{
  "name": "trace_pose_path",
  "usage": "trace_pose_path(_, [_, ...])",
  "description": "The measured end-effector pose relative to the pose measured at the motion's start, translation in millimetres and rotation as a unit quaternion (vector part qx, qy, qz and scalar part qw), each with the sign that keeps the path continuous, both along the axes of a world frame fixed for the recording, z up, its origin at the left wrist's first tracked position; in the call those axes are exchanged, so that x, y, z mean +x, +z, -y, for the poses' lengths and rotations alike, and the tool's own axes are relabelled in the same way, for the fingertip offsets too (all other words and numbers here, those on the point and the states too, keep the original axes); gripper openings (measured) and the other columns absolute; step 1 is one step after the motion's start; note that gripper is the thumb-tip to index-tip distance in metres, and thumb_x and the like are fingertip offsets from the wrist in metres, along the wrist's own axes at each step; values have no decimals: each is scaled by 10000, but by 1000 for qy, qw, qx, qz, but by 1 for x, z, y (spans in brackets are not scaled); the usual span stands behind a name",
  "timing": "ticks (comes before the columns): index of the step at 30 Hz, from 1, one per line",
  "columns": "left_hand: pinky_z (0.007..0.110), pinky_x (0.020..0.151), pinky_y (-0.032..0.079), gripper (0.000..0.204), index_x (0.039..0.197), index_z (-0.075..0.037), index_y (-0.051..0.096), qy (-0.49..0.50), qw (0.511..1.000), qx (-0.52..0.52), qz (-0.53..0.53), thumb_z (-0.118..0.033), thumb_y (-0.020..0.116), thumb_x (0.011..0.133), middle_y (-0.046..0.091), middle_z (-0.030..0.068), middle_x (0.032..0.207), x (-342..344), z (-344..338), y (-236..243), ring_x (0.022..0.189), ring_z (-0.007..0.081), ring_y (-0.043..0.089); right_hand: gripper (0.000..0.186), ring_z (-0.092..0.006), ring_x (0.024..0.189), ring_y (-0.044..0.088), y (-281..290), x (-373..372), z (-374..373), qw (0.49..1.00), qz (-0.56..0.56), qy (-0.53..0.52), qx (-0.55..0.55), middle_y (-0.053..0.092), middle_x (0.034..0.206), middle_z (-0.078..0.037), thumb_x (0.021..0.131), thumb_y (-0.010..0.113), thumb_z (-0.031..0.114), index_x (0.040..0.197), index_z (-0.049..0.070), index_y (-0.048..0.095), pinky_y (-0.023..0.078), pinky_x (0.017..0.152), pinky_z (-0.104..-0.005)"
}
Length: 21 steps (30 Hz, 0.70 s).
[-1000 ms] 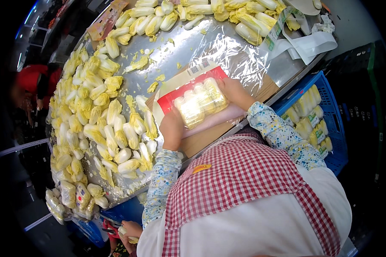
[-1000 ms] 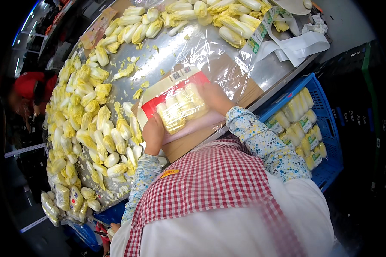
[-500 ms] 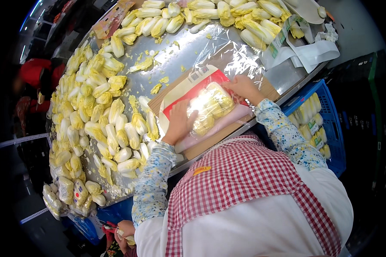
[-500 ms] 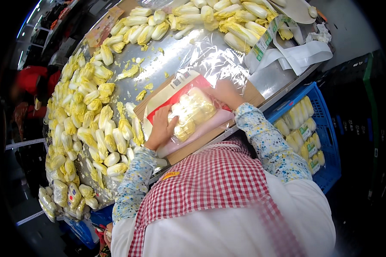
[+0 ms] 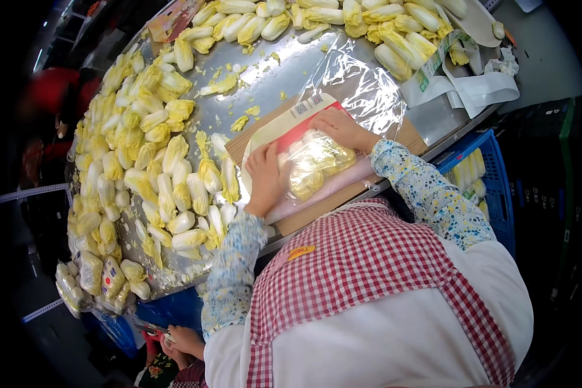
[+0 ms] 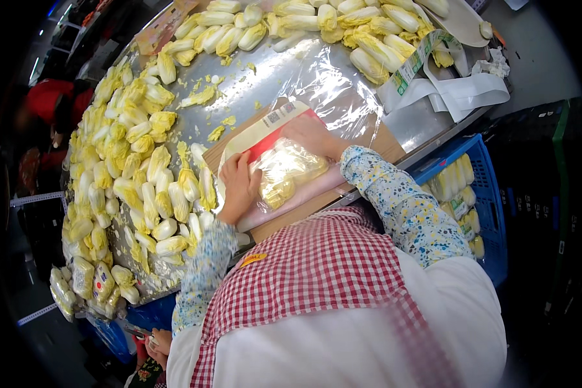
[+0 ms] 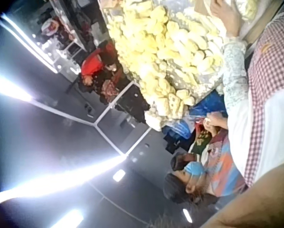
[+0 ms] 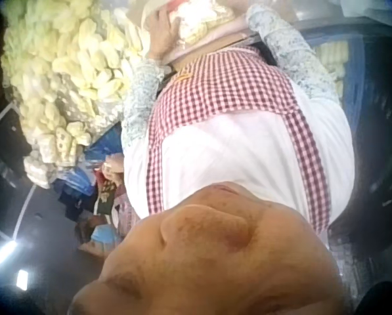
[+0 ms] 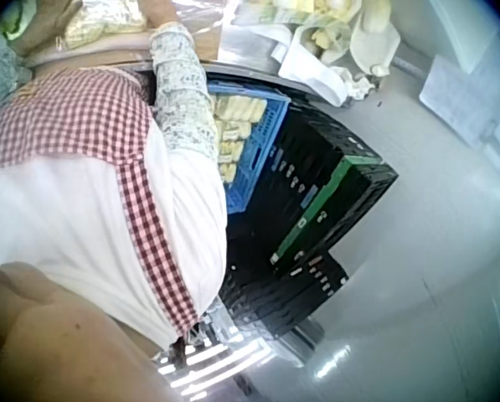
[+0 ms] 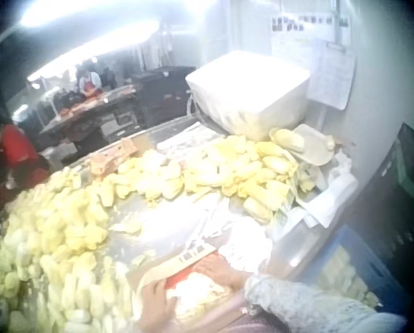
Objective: The person selects individual heads of napa cabbage from a large pile on a metal table. They place the cabbages into clear plastic bags, fold the bags closed, and then place the packaged items into a blue crate. The process is repeated continuously throughout the clip.
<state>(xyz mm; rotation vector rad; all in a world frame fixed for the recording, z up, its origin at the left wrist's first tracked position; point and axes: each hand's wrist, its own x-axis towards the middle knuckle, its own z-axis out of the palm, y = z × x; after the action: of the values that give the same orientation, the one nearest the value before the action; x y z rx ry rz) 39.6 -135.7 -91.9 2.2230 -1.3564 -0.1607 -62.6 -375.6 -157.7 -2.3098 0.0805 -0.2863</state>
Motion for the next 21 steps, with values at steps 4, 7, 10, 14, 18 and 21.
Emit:
trace_pose_path(4, [496,1033,300,488,1285,-154,573,-148,980,-42,128,-246,693,821,489,127,1266,-45,-8,13,1216,326,433,301,-288,1068,528,8,3,-4,999,-40,-7,-9,626,1054,-113,1001,452,289,1058,77,657,400,955,-397])
trace_pose_path(7, [511,1004,332,506,1292,-189,590,-113,988,36,99,-234,715,804,528,124,1247,-40,-1,10,1180,319,474,299,-320,1014,549,2,9,0,998,-48,-23,-36,630,1035,-130,996,455,285,1046,67,654,431,912,-405])
trace_pose_path(10, [418,1002,420,490,1320,-115,571,-163,984,-49,59,-82,665,840,593,104,1210,-3,3,17,1113,287,557,349,-337,881,586,2,18,17,996,-65,30,-48,647,987,-127,1011,417,332,1010,61,637,471,813,-421])
trace_pose_path(14, [377,967,494,388,1365,-92,519,-21,888,-79,-453,-121,549,979,595,89,1287,57,6,38,1168,200,574,634,-245,653,539,91,30,17,885,-277,-92,364,623,828,-89,1009,315,586,902,45,626,453,607,-379])
trace_pose_path(18, [375,968,509,447,1423,-73,435,29,707,-165,-687,-296,476,1038,574,89,1320,74,1,41,1192,181,573,785,-73,485,384,139,18,24,879,-222,-37,419,503,604,18,972,167,707,837,80,619,325,481,-211])
trace_pose_path(21, [379,986,505,551,1449,-57,373,25,656,-136,-742,-422,420,1039,523,92,1381,47,7,61,1209,198,564,708,-69,491,365,138,-2,22,899,-203,-119,369,474,606,22,989,240,672,800,85,588,305,485,-219])
